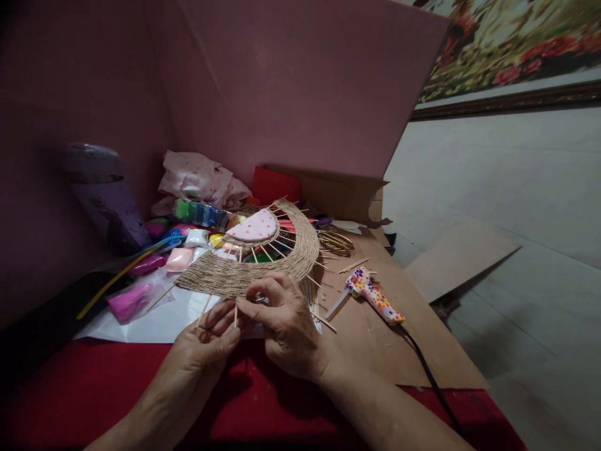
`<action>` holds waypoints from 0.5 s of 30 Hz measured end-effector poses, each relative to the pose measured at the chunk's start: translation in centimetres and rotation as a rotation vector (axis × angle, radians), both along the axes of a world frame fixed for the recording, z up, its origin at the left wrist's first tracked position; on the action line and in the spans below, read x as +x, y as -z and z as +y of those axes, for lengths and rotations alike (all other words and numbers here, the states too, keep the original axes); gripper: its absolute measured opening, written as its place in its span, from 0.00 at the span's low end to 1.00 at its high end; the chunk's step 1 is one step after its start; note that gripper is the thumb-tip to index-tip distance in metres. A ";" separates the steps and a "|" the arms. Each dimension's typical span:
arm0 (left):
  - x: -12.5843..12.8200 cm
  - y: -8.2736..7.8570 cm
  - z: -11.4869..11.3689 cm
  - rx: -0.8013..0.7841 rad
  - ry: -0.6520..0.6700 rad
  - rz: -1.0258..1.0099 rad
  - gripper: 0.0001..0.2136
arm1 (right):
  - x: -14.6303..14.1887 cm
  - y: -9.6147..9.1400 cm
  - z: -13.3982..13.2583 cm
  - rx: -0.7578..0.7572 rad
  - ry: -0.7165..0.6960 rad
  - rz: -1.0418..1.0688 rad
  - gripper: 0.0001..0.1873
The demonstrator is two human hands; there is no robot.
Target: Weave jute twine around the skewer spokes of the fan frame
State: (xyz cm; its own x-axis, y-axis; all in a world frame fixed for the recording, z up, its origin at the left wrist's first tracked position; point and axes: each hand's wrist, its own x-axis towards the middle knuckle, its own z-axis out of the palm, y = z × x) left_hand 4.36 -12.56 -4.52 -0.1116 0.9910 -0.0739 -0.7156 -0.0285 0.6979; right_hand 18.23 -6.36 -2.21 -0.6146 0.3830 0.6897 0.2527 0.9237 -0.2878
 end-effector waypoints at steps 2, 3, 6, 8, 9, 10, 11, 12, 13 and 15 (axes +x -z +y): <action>0.0 -0.2 0.1 -0.014 -0.008 -0.001 0.19 | 0.0 0.1 0.0 0.024 0.006 0.014 0.18; 0.1 -0.3 0.1 -0.023 -0.013 -0.003 0.19 | 0.1 0.2 0.1 0.033 0.010 0.025 0.18; 0.1 -0.6 0.2 -0.051 -0.029 -0.025 0.19 | 0.1 0.3 0.0 0.036 0.013 0.071 0.19; 0.2 -0.7 0.1 -0.074 -0.034 -0.045 0.20 | 0.1 0.4 -0.1 0.040 0.018 0.119 0.19; 0.2 -0.8 0.1 -0.086 -0.038 -0.052 0.21 | 0.1 0.4 -0.1 0.042 0.023 0.146 0.19; 0.2 -0.9 0.0 -0.098 -0.042 -0.055 0.21 | 0.0 0.3 -0.2 0.040 0.033 0.169 0.18; 0.2 -1.0 -0.1 -0.109 -0.048 -0.054 0.21 | 0.0 0.3 -0.2 0.034 0.052 0.195 0.18; 0.2 -1.1 -0.1 -0.117 -0.052 -0.050 0.21 | 0.0 0.3 -0.2 0.026 0.078 0.228 0.17; 0.2 -1.2 -0.2 -0.123 -0.055 -0.043 0.20 | 0.0 0.3 -0.2 0.021 0.106 0.270 0.16; 0.1 -1.5 -0.2 -0.133 -0.056 -0.026 0.20 | 0.2 0.2 0.1 0.029 0.158 0.369 0.12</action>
